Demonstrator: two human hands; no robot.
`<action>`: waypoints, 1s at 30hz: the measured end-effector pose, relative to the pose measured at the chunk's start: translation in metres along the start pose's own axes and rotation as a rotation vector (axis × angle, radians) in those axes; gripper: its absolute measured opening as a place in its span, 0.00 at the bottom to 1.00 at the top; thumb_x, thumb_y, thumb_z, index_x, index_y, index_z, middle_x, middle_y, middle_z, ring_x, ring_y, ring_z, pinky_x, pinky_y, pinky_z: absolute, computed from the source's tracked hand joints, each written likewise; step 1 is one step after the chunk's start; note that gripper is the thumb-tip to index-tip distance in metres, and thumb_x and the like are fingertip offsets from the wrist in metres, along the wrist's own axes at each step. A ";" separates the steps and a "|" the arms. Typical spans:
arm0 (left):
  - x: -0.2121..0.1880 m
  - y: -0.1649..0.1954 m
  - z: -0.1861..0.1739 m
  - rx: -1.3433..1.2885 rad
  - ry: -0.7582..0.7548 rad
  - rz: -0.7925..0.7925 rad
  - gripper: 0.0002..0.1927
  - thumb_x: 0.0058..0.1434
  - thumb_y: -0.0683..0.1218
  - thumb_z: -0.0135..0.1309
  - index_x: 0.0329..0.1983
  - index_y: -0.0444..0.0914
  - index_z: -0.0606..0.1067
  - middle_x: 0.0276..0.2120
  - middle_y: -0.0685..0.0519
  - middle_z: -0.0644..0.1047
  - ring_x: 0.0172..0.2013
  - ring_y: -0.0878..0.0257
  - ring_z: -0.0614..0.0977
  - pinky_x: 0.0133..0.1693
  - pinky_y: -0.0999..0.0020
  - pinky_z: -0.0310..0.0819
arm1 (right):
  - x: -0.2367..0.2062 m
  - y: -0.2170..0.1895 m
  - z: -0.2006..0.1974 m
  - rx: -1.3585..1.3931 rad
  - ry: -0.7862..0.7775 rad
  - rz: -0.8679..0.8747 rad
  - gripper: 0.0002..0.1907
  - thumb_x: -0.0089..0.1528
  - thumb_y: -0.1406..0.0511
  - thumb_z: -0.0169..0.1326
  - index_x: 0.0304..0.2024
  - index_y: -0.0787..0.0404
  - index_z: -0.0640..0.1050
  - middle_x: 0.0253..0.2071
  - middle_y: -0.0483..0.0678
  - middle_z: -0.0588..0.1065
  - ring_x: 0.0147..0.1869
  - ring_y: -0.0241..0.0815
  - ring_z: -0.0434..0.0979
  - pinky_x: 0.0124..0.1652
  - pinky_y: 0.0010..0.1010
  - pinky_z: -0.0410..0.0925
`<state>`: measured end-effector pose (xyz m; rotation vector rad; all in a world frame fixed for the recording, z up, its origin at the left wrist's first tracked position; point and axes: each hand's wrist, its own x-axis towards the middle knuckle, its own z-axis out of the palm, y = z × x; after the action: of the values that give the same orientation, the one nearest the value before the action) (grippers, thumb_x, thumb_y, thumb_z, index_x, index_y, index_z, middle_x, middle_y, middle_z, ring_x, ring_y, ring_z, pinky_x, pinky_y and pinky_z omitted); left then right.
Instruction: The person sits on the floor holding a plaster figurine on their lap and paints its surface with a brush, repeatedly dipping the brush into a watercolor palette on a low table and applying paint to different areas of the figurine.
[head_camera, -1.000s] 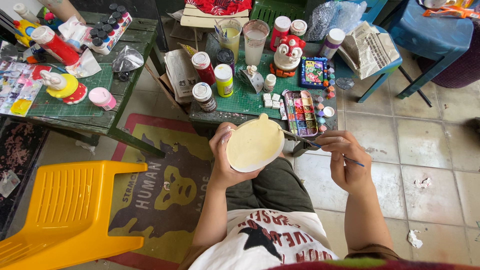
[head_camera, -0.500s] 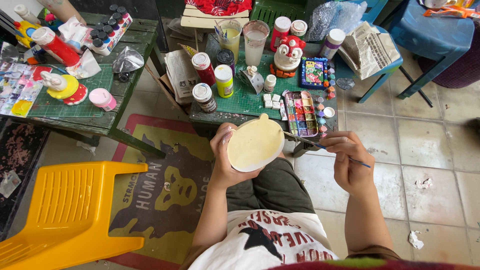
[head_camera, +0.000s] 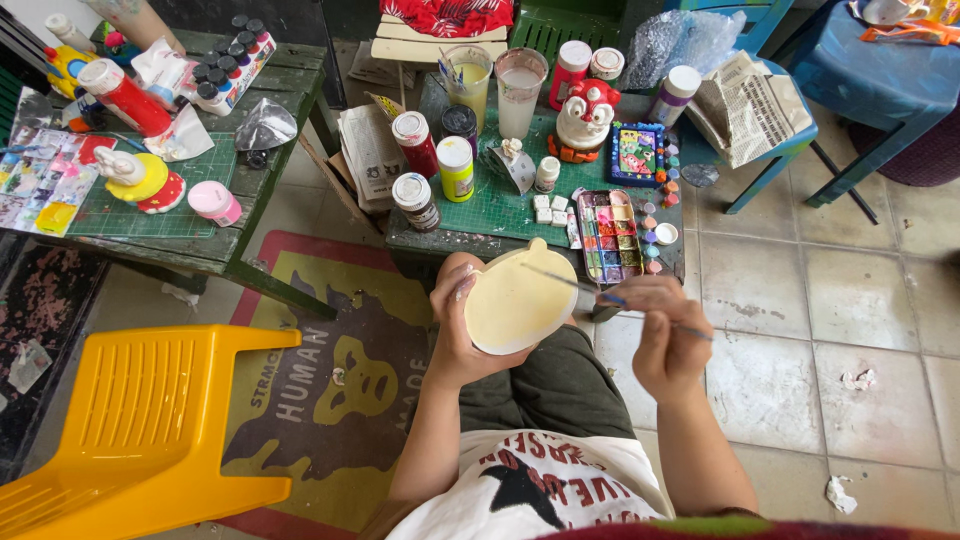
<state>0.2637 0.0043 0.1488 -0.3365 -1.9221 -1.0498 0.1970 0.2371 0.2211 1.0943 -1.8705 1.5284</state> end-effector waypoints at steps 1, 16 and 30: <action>0.000 -0.001 0.003 -0.002 0.009 0.007 0.58 0.44 0.47 0.79 0.71 0.32 0.53 0.65 0.42 0.57 0.67 0.47 0.66 0.65 0.56 0.72 | -0.001 0.000 0.003 0.019 -0.041 -0.032 0.05 0.75 0.71 0.40 0.46 0.67 0.68 0.44 0.59 0.78 0.51 0.52 0.79 0.55 0.42 0.72; -0.006 -0.012 0.014 0.022 -0.029 -0.032 0.59 0.43 0.46 0.79 0.71 0.33 0.54 0.65 0.41 0.58 0.66 0.46 0.66 0.64 0.55 0.71 | -0.012 0.012 0.007 -0.105 -0.011 0.039 0.05 0.73 0.72 0.41 0.46 0.67 0.70 0.46 0.59 0.78 0.55 0.54 0.79 0.54 0.40 0.73; -0.006 -0.020 0.027 -0.039 -0.069 -0.039 0.59 0.44 0.45 0.78 0.72 0.32 0.51 0.67 0.41 0.56 0.67 0.45 0.67 0.65 0.52 0.72 | -0.015 0.026 0.000 -0.042 -0.073 0.038 0.04 0.73 0.72 0.40 0.46 0.65 0.68 0.48 0.60 0.79 0.57 0.54 0.78 0.56 0.41 0.72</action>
<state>0.2397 0.0145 0.1263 -0.3629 -1.9789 -1.1160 0.1838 0.2425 0.1947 1.1149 -1.9739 1.4814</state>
